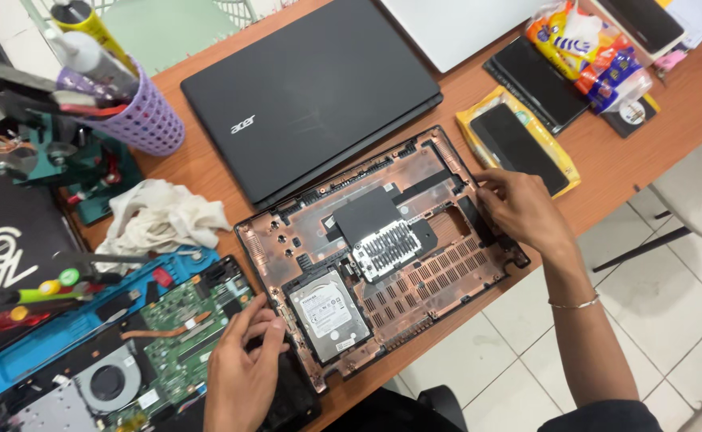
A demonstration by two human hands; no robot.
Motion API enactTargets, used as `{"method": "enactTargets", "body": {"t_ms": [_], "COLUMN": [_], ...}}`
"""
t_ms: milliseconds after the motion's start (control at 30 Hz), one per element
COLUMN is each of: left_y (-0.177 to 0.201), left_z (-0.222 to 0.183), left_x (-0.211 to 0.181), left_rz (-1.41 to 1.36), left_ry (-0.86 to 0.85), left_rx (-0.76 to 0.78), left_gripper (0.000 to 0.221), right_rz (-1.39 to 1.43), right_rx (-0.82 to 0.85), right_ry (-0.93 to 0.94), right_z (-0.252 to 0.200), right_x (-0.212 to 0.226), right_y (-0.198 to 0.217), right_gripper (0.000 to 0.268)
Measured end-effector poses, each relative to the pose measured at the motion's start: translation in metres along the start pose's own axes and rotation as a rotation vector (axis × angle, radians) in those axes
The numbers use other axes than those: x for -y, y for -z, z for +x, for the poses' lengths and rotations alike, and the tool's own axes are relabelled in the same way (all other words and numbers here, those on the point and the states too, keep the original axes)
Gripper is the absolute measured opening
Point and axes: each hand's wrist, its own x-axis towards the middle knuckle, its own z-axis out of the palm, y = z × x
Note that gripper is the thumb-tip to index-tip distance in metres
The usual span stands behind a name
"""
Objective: The person disassembles a laptop, removes the internal battery, and handles internal connector cables by hand.
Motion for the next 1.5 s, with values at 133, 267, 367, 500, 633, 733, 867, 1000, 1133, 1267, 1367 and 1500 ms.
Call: {"method": "enactTargets", "body": {"t_ms": [133, 267, 367, 500, 633, 733, 867, 1000, 1133, 1267, 1367, 1500], "left_y": [-0.018, -0.027, -0.035, -0.032, -0.033, -0.034, -0.035, -0.034, -0.036, -0.034, -0.034, -0.033], "left_z": [0.006, 0.010, 0.004, -0.003, -0.007, -0.009, -0.014, -0.014, -0.018, -0.020, -0.023, -0.025], "left_x": [0.017, 0.030, 0.026, 0.006, -0.012, -0.019, -0.024, -0.028, -0.029, -0.033, -0.036, -0.039], "left_rz": [-0.037, -0.044, -0.098, -0.018, 0.066, 0.095, 0.081, 0.119, 0.079, 0.060, 0.065, 0.103], "left_ry": [0.017, 0.021, 0.083, 0.105, 0.136, 0.124, 0.080, 0.109, 0.032, 0.074, 0.059, 0.122], "left_rx": [0.040, 0.067, 0.059, 0.053, 0.053, 0.056, 0.053, 0.076, 0.067, 0.073, 0.075, 0.086], "left_gripper": [0.062, 0.078, 0.089, 0.091, 0.090, 0.089, 0.086, 0.083, 0.083, 0.082, 0.082, 0.082], "right_rz": [-0.049, -0.060, -0.088, -0.022, -0.047, -0.055, -0.074, -0.103, -0.149, -0.122, -0.115, -0.147], "right_rx": [-0.016, -0.001, -0.015, 0.068, 0.037, 0.056, 0.030, 0.004, -0.031, -0.045, -0.037, -0.074], "right_ry": [0.077, 0.111, 0.143, -0.014, 0.097, 0.058, 0.105, 0.109, 0.160, 0.170, 0.139, 0.195], "right_z": [0.010, 0.016, 0.019, 0.023, 0.025, 0.025, 0.027, 0.026, 0.026, 0.024, 0.023, 0.023], "right_x": [-0.004, -0.002, 0.001, 0.005, 0.006, 0.007, 0.005, 0.000, -0.001, 0.000, 0.001, -0.002], "right_y": [0.007, 0.011, 0.011, 0.014, 0.016, 0.017, 0.013, 0.010, 0.008, 0.009, 0.006, 0.006], "right_gripper": [0.029, 0.025, 0.023, 0.024, 0.022, 0.021, 0.022, 0.025, 0.024, 0.024, 0.024, 0.023]}}
